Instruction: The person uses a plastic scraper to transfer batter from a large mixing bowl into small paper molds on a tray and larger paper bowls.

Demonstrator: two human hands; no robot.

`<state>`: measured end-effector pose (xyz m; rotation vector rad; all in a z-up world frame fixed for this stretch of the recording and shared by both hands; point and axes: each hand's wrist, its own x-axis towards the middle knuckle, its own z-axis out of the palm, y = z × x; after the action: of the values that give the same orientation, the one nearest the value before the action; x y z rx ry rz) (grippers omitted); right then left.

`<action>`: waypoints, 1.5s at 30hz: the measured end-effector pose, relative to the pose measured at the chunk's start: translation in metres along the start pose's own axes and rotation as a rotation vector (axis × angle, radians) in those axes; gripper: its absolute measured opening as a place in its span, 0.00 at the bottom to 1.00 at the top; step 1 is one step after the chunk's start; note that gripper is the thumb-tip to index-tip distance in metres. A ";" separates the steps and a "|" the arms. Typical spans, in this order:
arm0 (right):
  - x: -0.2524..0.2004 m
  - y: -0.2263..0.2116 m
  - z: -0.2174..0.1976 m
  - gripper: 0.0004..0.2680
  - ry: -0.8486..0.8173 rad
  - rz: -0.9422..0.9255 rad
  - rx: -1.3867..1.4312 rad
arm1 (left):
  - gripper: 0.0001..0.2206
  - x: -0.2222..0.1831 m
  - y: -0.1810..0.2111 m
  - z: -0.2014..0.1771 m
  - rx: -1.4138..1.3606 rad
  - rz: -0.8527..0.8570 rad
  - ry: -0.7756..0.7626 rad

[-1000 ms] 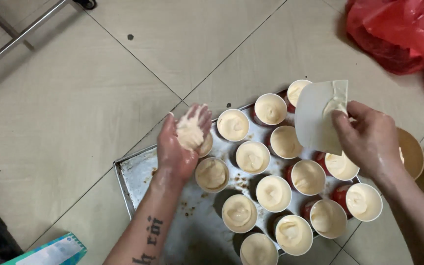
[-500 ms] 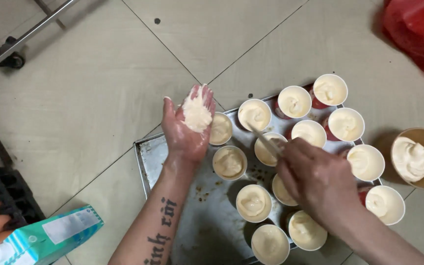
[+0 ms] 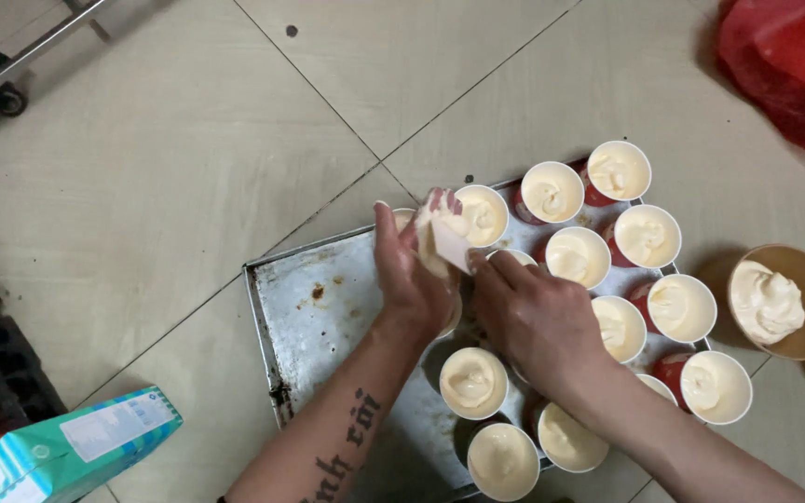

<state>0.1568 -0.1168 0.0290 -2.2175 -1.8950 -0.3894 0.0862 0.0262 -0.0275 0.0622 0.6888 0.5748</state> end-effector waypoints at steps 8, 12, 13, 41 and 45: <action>0.025 0.084 0.062 0.09 -0.218 0.497 0.359 | 0.46 0.023 0.022 -0.017 -0.045 0.008 0.006; 0.019 0.133 0.114 0.07 -0.302 0.908 0.716 | 0.44 0.014 0.049 -0.009 -0.016 0.059 -0.007; 0.018 0.137 0.123 0.07 -0.305 0.905 0.719 | 0.44 0.015 0.052 -0.008 -0.017 0.064 -0.004; 0.000 0.122 -0.018 0.19 -0.526 1.487 0.969 | 0.25 -0.004 0.000 0.048 1.017 -0.047 -0.290; -0.035 0.128 -0.040 0.16 -0.190 1.598 0.977 | 0.24 0.009 -0.042 0.035 1.028 0.057 -0.392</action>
<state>0.2751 -0.1823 0.0586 -2.1402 0.1859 0.8070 0.1336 -0.0003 -0.0153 1.1253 0.5366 0.1989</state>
